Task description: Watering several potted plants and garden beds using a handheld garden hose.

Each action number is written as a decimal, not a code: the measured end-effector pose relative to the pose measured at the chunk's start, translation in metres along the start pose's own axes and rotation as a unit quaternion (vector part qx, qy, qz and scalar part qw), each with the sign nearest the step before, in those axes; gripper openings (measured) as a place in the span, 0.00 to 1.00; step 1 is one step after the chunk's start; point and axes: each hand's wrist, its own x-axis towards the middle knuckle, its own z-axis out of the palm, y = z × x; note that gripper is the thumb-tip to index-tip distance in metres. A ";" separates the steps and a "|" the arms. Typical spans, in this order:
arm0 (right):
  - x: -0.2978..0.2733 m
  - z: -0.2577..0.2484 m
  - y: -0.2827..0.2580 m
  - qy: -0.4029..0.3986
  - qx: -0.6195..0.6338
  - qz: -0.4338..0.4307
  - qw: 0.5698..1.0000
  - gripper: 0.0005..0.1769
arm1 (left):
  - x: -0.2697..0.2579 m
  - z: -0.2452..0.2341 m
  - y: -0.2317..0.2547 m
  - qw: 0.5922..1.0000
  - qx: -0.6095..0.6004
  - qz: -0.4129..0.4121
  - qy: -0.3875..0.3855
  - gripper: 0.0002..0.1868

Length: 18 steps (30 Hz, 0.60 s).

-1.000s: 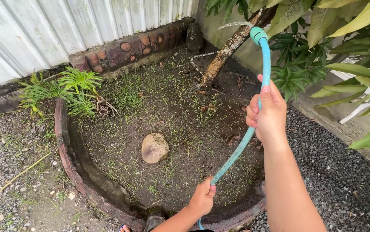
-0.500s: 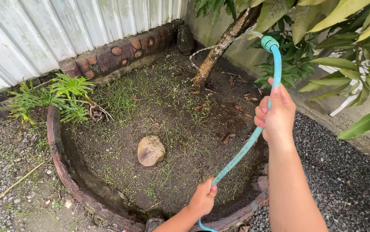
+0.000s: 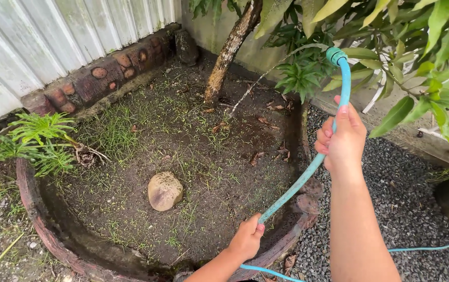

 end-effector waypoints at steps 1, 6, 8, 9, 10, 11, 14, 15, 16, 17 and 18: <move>0.001 -0.004 0.002 0.004 0.007 -0.008 1.000 0.20 | -0.003 -0.001 0.006 1.000 0.013 0.003 -0.006 0.28; 0.000 -0.013 0.001 0.025 0.016 -0.015 0.999 0.18 | 0.002 0.002 -0.002 0.999 0.030 0.015 -0.015 0.28; -0.001 -0.012 0.000 0.030 0.016 -0.014 0.999 0.18 | 0.003 0.001 -0.004 0.999 0.034 0.013 -0.018 0.28; -0.001 -0.010 -0.001 0.024 0.013 -0.009 1.000 0.18 | 0.005 0.002 -0.007 0.999 0.027 0.016 -0.017 0.28; -0.002 -0.008 -0.001 0.018 0.009 -0.003 1.000 0.19 | 0.006 0.002 -0.010 0.999 0.021 0.018 -0.017 0.29; -0.001 -0.005 -0.001 0.015 0.010 -0.003 1.000 0.19 | 0.008 0.002 -0.015 1.000 0.020 0.017 -0.014 0.29; 0.000 0.009 -0.001 -0.001 -0.003 0.001 1.000 0.19 | 0.013 0.000 -0.026 1.000 0.009 0.003 0.000 0.29; 0.001 0.015 0.000 -0.015 -0.001 0.006 1.000 0.19 | 0.013 -0.002 -0.026 1.000 0.008 0.008 0.013 0.29; 0.002 0.021 0.000 -0.029 0.001 0.011 1.000 0.18 | 0.012 -0.004 -0.027 1.000 0.008 0.013 0.026 0.30; 0.003 0.028 0.002 -0.038 0.001 0.013 0.999 0.18 | 0.013 -0.005 -0.029 0.999 0.005 0.011 0.035 0.30; 0.005 0.035 0.003 -0.053 -0.001 0.014 0.998 0.19 | 0.013 -0.007 -0.031 0.999 -0.010 0.022 0.046 0.29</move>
